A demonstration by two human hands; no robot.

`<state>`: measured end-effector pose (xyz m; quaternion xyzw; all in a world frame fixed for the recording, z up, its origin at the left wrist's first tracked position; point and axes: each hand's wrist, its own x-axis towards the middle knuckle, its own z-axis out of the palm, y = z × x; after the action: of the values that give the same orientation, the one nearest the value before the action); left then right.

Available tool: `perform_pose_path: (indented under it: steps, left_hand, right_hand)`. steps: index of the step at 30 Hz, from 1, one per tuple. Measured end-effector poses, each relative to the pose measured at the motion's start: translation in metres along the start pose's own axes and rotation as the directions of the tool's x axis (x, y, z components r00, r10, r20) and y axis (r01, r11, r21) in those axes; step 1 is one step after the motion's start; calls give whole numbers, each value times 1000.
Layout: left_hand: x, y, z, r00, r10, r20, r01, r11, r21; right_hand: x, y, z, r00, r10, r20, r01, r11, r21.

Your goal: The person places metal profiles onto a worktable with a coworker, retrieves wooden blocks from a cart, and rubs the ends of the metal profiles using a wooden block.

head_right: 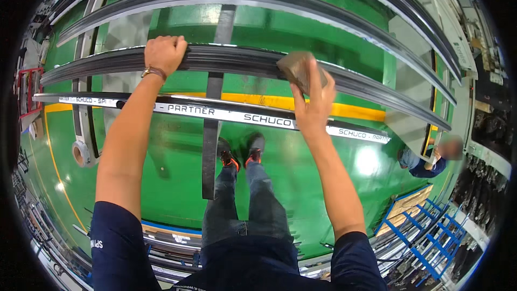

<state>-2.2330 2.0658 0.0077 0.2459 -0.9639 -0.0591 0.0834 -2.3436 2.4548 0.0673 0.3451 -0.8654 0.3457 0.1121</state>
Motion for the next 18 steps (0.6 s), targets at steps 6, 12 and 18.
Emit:
perform_pose_path:
  steps: [6, 12, 18]
  left_hand:
    - [-3, -7, 1, 1000, -16, -1, 16, 1000, -21]
    - [-4, -17, -6, 998, -11, -59, 9, 999, -40]
    - [9, -58, -18, 974, 104, 199, -73, 985, -156]
  right_hand:
    - [15, -65, 30, 957, -173, -233, 221, 955, 199]
    - [22, -91, 67, 970, -144, 195, 134, 989, 61]
    - [32, -134, 96, 980, -67, 187, 59, 997, 46]
